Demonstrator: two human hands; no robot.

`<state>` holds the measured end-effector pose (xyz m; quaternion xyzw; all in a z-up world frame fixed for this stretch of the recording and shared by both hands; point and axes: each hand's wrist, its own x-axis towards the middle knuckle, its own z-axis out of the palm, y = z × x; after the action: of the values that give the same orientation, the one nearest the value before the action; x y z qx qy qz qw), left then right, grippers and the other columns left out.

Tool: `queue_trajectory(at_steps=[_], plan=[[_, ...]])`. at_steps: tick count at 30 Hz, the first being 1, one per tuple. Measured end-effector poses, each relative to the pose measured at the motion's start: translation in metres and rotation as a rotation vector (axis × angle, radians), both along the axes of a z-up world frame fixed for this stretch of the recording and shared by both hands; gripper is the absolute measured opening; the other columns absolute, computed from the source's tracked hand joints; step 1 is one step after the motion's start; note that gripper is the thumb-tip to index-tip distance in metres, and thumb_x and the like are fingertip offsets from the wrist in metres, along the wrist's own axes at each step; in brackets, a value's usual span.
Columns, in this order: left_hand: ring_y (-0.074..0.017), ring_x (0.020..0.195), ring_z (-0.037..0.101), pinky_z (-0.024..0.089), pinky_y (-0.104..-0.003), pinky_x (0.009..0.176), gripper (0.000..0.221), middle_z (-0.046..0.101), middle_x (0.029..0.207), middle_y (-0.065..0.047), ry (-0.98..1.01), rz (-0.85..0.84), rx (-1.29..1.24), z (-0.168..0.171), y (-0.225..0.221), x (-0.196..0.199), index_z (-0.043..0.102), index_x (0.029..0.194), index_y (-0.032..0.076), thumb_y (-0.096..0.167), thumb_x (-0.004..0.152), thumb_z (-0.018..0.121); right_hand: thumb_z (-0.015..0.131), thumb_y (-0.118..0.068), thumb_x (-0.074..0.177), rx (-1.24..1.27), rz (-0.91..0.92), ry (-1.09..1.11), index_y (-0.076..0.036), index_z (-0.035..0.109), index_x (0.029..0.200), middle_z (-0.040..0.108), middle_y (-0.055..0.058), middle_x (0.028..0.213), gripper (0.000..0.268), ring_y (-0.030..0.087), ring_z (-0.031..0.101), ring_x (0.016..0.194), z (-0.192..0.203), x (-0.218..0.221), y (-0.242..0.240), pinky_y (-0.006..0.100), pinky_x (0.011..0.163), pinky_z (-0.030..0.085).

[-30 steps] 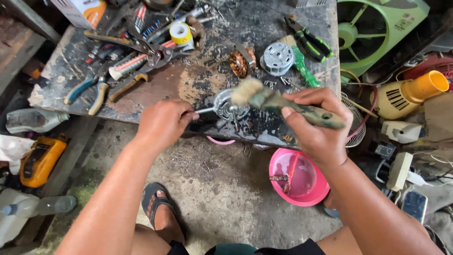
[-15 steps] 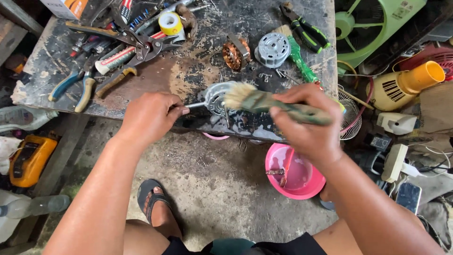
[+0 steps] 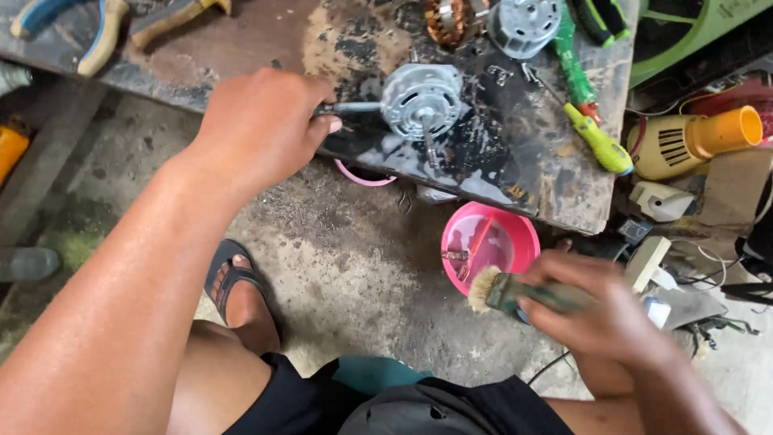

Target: Cleaning motor rotor and housing components using a brush and cleaning solution on a workbench.

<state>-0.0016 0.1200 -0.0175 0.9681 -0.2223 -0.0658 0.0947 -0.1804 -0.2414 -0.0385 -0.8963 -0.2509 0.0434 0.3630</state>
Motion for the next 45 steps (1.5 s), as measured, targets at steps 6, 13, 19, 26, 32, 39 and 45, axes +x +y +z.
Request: queue_trajectory(at_steps=[6,13,19,26,32,39,45], plan=[[-0.0368,0.087,0.073,0.061,-0.058,0.075,0.026,0.074,0.09,-0.016,0.104,0.023,0.075,0.012,-0.009,-0.004,0.067,0.12,0.011,0.032,0.107,0.062,0.074,-0.024,0.081,-0.3,-0.881,0.448,-0.021,0.07,0.09,0.071,0.006,0.08,0.011,0.019,0.061,0.075,-0.194,-0.003,-0.066,0.035,0.069,0.045],[-0.0358,0.083,0.07,0.059,-0.055,0.063,0.017,0.072,0.086,-0.012,0.042,0.03,0.045,0.007,-0.007,-0.001,0.07,0.105,0.012,0.027,0.106,0.064,0.081,-0.013,0.071,-0.123,-1.114,0.305,-0.03,0.079,0.092,0.079,-0.005,0.094,0.028,0.013,0.073,0.088,-0.402,-0.04,-0.142,0.028,0.078,0.054],[-0.0487,0.09,0.068,0.058,-0.066,0.061,0.026,0.073,0.097,-0.02,-0.076,-0.012,0.016,-0.014,-0.002,0.007,0.071,0.123,0.014,0.032,0.104,0.066,0.075,0.005,0.079,0.138,-1.184,0.34,-0.019,0.078,0.09,0.077,0.001,0.092,0.026,0.013,0.071,0.087,-0.357,-0.02,-0.128,0.026,0.075,0.056],[-0.0459,0.094,0.07,0.06,-0.064,0.062,0.028,0.074,0.099,-0.017,-0.087,-0.017,0.053,-0.013,-0.002,0.007,0.072,0.123,0.015,0.034,0.104,0.066,0.071,0.007,0.083,0.11,-1.066,0.384,-0.017,0.081,0.093,0.08,0.001,0.096,0.028,0.012,0.074,0.088,-0.342,-0.019,-0.113,0.023,0.079,0.057],[-0.0449,0.093,0.07,0.058,-0.061,0.062,0.025,0.074,0.099,-0.017,-0.038,0.019,0.026,-0.005,-0.003,0.007,0.072,0.117,0.016,0.036,0.102,0.069,0.075,0.005,0.08,0.052,-1.04,0.398,-0.016,0.081,0.095,0.081,0.005,0.094,0.026,0.015,0.075,0.087,-0.322,-0.025,-0.102,0.026,0.081,0.059],[-0.0404,0.09,0.071,0.061,-0.06,0.067,0.026,0.074,0.099,-0.014,-0.008,0.035,0.009,0.001,-0.008,0.004,0.072,0.12,0.014,0.034,0.104,0.067,0.078,-0.019,0.082,-0.128,-1.055,0.278,-0.016,0.075,0.104,0.079,0.005,0.092,0.023,0.024,0.074,0.088,-0.271,-0.014,-0.101,0.038,0.076,0.053],[-0.0422,0.086,0.07,0.058,-0.06,0.061,0.018,0.074,0.096,-0.012,-0.043,0.012,-0.009,-0.006,-0.012,0.009,0.074,0.105,0.018,0.035,0.104,0.068,0.08,-0.023,0.085,-0.087,-1.179,0.067,-0.014,0.074,0.084,0.075,0.002,0.078,0.011,0.017,0.07,0.075,-0.245,-0.009,-0.093,0.036,0.071,0.05]])
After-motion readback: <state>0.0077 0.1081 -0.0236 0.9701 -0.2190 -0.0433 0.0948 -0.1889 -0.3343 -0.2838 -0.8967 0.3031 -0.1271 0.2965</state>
